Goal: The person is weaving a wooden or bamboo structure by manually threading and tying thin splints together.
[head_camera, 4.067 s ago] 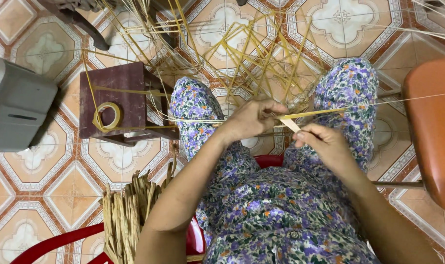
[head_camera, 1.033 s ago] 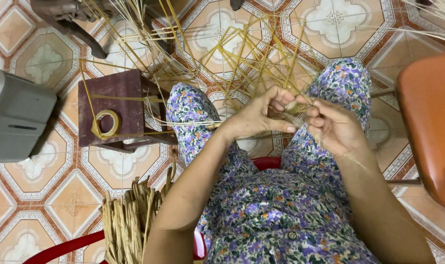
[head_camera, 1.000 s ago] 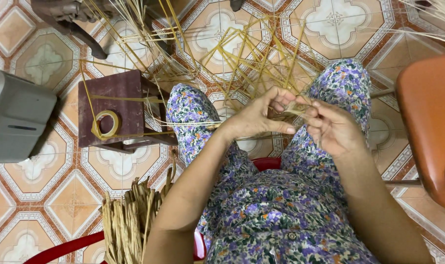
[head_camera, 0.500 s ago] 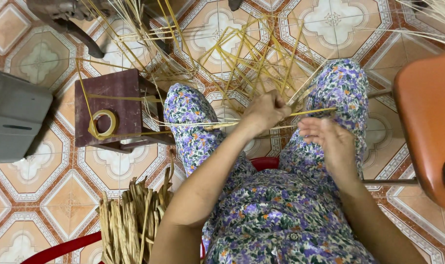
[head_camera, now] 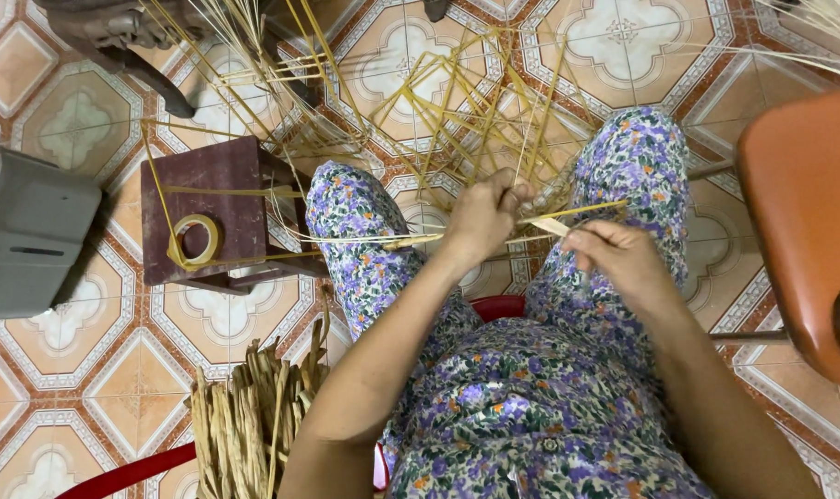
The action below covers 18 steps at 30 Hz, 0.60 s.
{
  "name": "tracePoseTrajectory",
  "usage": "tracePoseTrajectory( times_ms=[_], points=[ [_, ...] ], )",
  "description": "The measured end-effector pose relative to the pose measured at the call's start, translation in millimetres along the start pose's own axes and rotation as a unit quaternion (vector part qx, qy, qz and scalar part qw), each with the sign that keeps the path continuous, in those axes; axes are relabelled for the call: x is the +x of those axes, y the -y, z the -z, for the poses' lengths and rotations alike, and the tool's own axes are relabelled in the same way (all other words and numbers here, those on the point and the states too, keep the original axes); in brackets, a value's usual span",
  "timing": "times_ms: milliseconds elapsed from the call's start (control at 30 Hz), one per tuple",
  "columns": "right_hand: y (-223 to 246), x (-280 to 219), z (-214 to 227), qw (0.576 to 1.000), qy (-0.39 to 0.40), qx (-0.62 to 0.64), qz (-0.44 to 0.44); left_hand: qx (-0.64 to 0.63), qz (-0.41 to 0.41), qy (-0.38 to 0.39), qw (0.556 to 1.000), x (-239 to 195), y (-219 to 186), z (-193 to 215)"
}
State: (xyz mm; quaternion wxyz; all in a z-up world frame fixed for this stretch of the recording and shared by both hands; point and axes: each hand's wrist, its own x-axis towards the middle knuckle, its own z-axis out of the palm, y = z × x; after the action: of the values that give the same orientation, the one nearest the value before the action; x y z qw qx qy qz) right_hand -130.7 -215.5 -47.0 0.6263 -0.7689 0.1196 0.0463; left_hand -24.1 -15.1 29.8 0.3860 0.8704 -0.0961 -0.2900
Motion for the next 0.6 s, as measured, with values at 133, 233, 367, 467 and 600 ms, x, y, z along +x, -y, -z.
tracePoseTrajectory(
  times_ms=[133, 233, 367, 467, 600],
  points=[
    [43.2, -4.0, 11.6, 0.976, 0.017, 0.185, -0.112, -0.262, -0.199, 0.049, 0.943, 21.2, 41.9, -3.5],
    [60.1, 4.5, 10.6, 0.944, 0.05, 0.308, -0.109, -0.346, -0.154, 0.126, 0.917, 33.9, 55.5, -1.9],
    [60.3, 18.5, 2.8, 0.899, 0.049, 0.422, -0.104, -0.155, -0.076, 0.088, 0.981, -1.1, 3.2, 27.0],
    [36.3, 27.6, -3.5, 0.923, 0.078, 0.376, 0.015, -0.141, -0.16, 0.097, 0.972, 32.7, 32.7, -0.7],
    [54.3, 13.6, 10.0, 0.956, 0.026, 0.289, -0.035, -0.14, -0.134, 0.124, 0.973, 36.1, 29.1, -9.4]
  ],
)
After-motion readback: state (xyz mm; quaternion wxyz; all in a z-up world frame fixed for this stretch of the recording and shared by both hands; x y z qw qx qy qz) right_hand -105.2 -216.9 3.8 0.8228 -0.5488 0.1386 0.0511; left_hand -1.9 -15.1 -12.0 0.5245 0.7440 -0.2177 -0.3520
